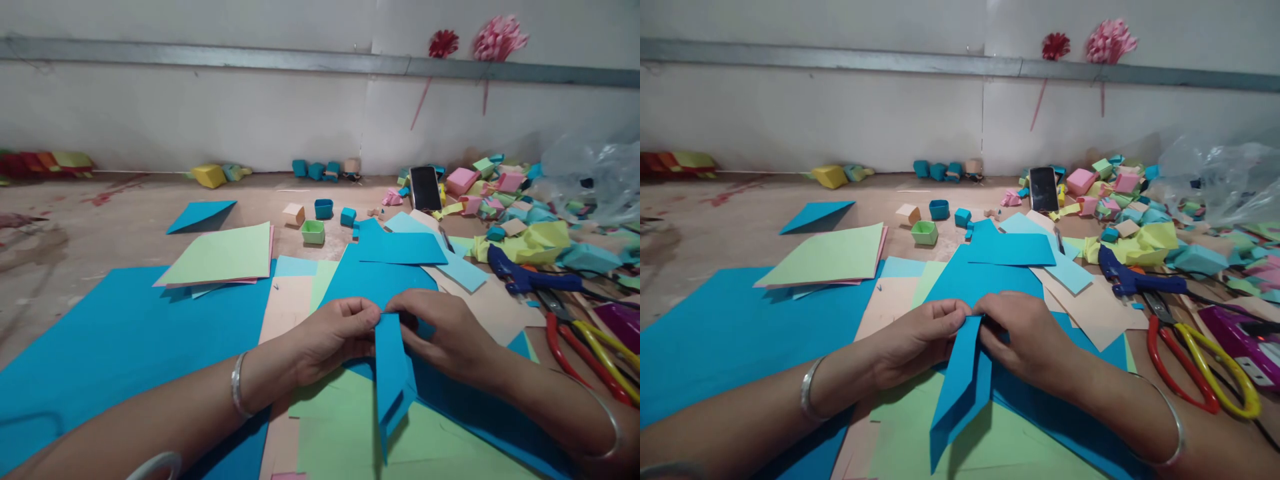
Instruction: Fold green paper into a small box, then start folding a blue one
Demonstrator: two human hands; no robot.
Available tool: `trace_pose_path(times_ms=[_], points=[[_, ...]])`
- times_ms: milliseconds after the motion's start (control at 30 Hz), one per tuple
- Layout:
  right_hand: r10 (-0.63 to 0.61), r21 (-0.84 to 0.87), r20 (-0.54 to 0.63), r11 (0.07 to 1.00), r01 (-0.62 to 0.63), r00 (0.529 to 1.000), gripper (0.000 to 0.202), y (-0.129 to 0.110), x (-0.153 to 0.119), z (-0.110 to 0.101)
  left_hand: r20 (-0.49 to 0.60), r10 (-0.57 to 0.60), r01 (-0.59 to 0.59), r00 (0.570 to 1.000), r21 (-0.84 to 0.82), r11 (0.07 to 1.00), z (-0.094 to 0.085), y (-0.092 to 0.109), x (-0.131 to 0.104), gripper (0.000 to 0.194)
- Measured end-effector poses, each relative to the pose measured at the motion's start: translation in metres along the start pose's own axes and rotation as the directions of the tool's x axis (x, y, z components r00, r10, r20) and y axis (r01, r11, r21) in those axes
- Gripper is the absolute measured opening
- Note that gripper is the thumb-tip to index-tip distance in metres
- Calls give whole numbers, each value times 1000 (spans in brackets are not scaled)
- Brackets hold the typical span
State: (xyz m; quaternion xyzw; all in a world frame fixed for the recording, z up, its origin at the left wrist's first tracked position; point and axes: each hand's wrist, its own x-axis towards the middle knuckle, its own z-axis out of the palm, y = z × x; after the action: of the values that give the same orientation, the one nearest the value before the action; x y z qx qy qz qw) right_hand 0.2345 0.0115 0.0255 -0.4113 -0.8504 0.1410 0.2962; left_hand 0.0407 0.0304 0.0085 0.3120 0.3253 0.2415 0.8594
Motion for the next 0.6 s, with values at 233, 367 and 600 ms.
trace_pose_path(times_ms=[233, 367, 600], points=[[46, -33, 88, 999, -43, 995, 11, -4, -1, 1, -38, 7, -5, 999, 70, 998, 2, -2, 0, 37], [123, 24, 130, 992, -127, 984, 7, -5, -1, 1, -28, 16, -13, 999, 104, 994, 3, -3, 0, 40], [285, 281, 84, 913, -297, 955, 21, -6, 1, -1, -42, 56, -51, 998, 104, 993, 2, -5, 2, 39]])
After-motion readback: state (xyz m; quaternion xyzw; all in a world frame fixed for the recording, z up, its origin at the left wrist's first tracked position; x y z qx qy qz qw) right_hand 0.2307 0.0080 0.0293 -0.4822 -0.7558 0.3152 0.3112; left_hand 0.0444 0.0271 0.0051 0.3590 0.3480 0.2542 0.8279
